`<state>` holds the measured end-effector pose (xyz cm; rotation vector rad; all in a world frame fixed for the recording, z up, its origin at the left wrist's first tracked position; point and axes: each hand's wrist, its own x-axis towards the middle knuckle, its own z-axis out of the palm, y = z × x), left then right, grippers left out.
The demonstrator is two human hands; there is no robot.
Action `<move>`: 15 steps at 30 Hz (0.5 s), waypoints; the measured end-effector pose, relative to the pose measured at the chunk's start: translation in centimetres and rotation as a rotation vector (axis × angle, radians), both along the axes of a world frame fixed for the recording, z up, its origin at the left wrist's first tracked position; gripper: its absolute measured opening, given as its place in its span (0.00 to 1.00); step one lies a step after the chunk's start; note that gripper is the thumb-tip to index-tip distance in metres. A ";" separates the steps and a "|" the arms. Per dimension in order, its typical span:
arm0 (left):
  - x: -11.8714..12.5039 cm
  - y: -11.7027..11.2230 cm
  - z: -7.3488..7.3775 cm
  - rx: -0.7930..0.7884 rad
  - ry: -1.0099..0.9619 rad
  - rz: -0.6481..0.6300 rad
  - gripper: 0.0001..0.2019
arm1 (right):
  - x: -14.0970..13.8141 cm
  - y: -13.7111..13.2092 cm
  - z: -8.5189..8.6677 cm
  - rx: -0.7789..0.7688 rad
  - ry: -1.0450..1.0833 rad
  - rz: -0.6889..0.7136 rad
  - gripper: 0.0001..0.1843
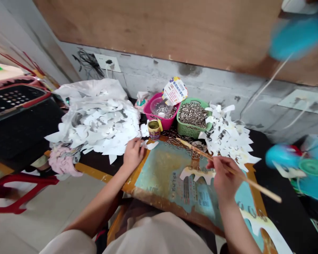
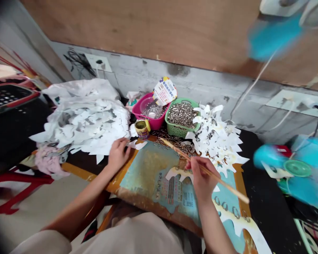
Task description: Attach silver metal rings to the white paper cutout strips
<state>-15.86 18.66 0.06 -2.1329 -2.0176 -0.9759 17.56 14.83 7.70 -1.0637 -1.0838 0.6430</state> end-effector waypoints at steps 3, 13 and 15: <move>-4.5 0.4 1.2 0.050 0.173 0.208 0.18 | -4.1 4.9 3.1 0.080 -0.100 0.207 0.10; -7.0 3.1 3.9 -0.240 0.314 0.153 0.18 | -17.2 16.6 2.7 0.132 -0.898 0.357 0.16; -6.9 2.6 4.2 -0.275 0.307 0.168 0.14 | -17.4 17.0 1.9 0.117 -0.885 0.358 0.16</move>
